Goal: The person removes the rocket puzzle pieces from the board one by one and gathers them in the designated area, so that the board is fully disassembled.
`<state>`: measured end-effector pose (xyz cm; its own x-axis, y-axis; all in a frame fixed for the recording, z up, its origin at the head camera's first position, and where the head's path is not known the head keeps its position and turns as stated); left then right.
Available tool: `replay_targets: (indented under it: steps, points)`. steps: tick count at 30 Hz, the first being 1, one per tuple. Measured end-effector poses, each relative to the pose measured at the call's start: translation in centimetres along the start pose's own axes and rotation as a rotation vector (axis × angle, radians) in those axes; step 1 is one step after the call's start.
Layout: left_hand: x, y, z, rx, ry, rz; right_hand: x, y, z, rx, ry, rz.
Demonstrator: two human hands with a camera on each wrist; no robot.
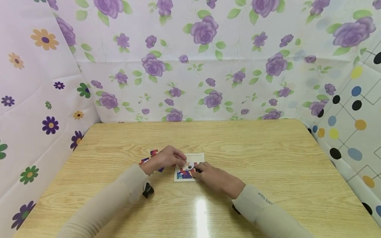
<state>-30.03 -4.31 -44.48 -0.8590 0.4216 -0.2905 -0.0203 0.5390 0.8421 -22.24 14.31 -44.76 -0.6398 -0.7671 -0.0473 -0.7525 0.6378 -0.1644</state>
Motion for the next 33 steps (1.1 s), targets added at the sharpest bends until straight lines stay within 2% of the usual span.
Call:
replay_targets:
  steps: [17, 33]
  points:
    - [0.42, 0.08, 0.44, -0.004, 0.091, -0.049, -0.01, -0.16, -0.22, 0.008, -0.003, -0.002]
    - [0.66, 0.25, 0.48, -0.055, 0.110, -0.122, 0.06, -0.31, -0.25, -0.007, -0.003, -0.003]
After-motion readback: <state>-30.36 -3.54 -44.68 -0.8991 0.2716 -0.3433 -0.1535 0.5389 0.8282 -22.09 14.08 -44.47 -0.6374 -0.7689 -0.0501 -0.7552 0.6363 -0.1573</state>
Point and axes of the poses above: each hand's wrist, its own x-axis towards the middle knuckle, its own z-axis out of the palm, y = z × x, the point moved 4 cm from there along x, towards the middle knuckle, and after that the axes turned 2 degrees about -x, right-handed, at the moved point
